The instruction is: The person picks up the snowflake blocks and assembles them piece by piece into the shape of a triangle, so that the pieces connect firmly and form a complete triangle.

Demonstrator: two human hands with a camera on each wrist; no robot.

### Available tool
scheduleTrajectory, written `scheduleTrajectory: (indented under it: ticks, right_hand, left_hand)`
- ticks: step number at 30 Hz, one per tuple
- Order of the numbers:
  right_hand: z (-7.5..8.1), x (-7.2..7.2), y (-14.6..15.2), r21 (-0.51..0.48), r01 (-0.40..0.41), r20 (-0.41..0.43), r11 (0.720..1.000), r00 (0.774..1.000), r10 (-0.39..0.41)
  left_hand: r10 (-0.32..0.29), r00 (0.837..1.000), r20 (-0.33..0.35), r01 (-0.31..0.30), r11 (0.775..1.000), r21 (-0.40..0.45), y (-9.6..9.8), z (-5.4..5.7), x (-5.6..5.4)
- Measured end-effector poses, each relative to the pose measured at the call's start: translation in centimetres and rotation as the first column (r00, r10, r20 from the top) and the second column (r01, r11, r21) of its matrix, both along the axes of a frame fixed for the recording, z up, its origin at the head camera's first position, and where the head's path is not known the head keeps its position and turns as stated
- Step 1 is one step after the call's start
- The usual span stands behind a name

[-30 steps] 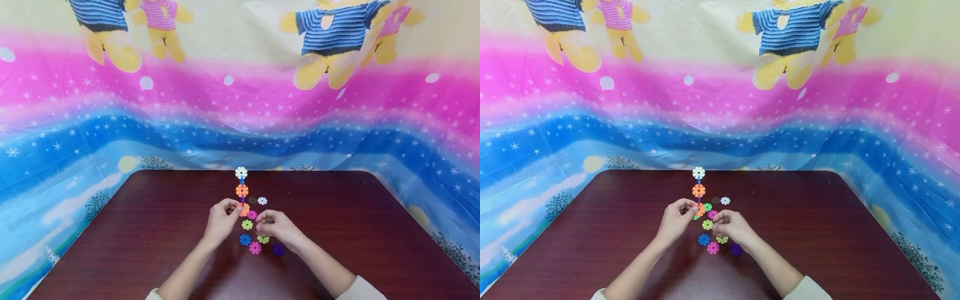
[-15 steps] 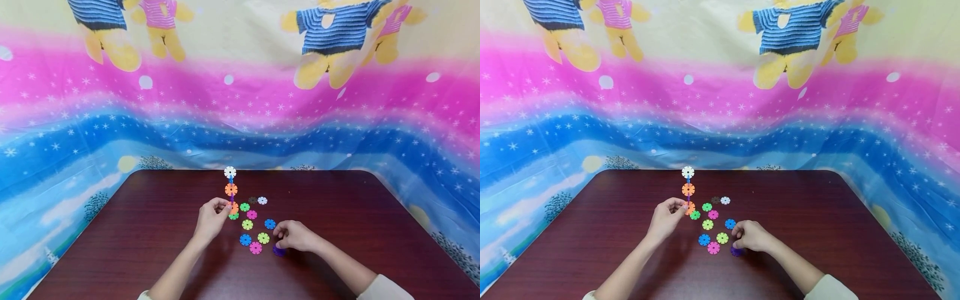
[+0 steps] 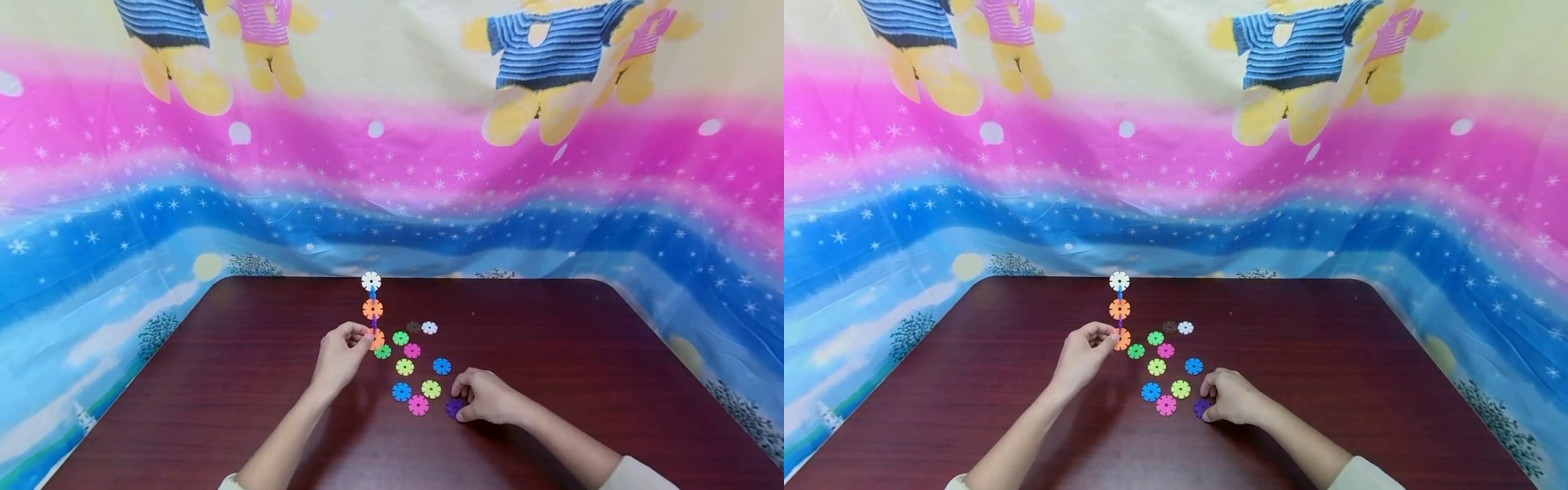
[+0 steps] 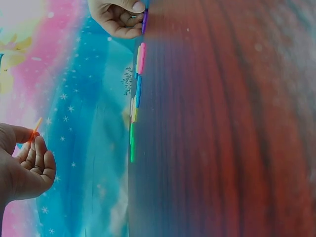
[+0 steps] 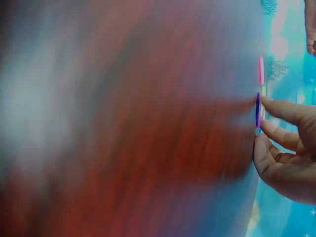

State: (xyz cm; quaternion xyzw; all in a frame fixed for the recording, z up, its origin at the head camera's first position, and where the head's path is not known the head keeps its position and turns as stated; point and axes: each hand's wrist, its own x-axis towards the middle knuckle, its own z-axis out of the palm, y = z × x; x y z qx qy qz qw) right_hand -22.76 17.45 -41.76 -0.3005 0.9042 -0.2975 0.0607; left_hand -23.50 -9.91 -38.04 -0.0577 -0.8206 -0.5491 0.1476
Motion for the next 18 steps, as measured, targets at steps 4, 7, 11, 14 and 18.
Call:
scheduleTrajectory:
  ticks: [4, 7, 11, 14, 18]
  right_hand:
    - [-0.18, 0.06, -0.13, 0.007, 0.003, -0.018, 1.0, 1.0, -0.003]
    - [-0.16, 0.02, -0.22, 0.003, 0.011, -0.008, 1.0, 1.0, -0.011]
    - [-0.08, -0.05, -0.2, -0.006, 0.01, 0.004, 1.0, 1.0, -0.01]
    - [0.01, -0.09, -0.14, -0.013, 0.014, 0.009, 1.0, 1.0, -0.014]
    - [0.2, -0.17, -0.16, -0.058, 0.039, 0.054, 0.998, 0.998, -0.036]
  left_hand:
    - [-0.012, 1.0, 0.017, 0.012, 1.0, 0.012, 0.05, 0.03, 0.02]
    - [-0.024, 0.999, 0.026, 0.024, 0.999, 0.025, 0.13, 0.07, 0.06]
    - [-0.047, 0.998, 0.042, 0.044, 0.997, 0.062, 0.29, 0.07, 0.11]
    - [-0.068, 0.996, 0.049, 0.064, 0.994, 0.088, 0.4, 0.11, 0.21]
    - [-0.091, 0.994, 0.054, 0.085, 0.992, 0.096, 0.5, 0.26, 0.46]
